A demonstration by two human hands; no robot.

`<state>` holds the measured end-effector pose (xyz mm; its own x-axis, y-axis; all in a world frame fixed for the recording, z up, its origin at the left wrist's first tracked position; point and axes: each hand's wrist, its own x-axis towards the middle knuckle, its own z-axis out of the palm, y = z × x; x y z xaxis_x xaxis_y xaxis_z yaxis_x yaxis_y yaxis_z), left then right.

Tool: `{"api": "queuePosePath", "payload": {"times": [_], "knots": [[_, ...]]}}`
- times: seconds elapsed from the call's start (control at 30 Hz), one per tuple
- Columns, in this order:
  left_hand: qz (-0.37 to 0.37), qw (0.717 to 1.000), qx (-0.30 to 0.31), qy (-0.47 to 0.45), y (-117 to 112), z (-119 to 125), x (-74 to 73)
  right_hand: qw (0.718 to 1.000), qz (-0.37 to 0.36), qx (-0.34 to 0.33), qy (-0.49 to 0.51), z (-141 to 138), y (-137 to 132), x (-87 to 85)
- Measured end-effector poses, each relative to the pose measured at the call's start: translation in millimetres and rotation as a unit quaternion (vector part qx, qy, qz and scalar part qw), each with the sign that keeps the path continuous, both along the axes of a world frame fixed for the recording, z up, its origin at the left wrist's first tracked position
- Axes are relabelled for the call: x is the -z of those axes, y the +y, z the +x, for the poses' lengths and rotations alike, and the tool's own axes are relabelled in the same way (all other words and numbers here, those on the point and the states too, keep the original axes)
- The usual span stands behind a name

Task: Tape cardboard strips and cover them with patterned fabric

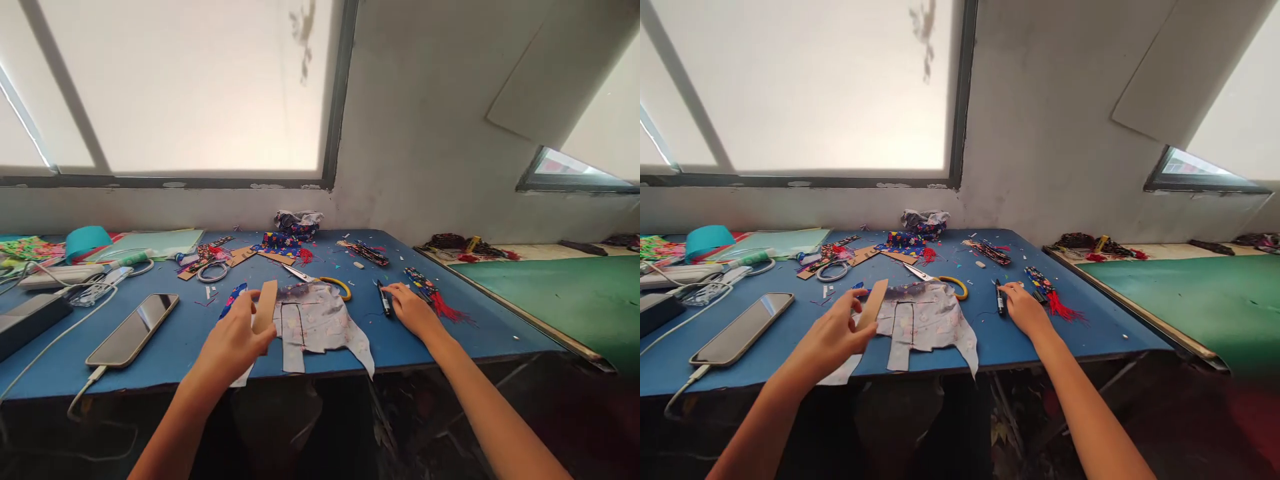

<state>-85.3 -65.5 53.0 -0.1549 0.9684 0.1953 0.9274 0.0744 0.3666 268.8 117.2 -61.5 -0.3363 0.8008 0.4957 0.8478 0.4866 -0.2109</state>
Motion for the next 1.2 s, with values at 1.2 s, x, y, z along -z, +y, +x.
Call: {"api": "queuePosePath", "payload": {"times": [1.2], "knots": [[0.131,0.964,0.232,-0.022,-20.2,16.6,101.9,0.991,-0.025,0.09,0.1,-28.2,4.0,-27.4]]}}
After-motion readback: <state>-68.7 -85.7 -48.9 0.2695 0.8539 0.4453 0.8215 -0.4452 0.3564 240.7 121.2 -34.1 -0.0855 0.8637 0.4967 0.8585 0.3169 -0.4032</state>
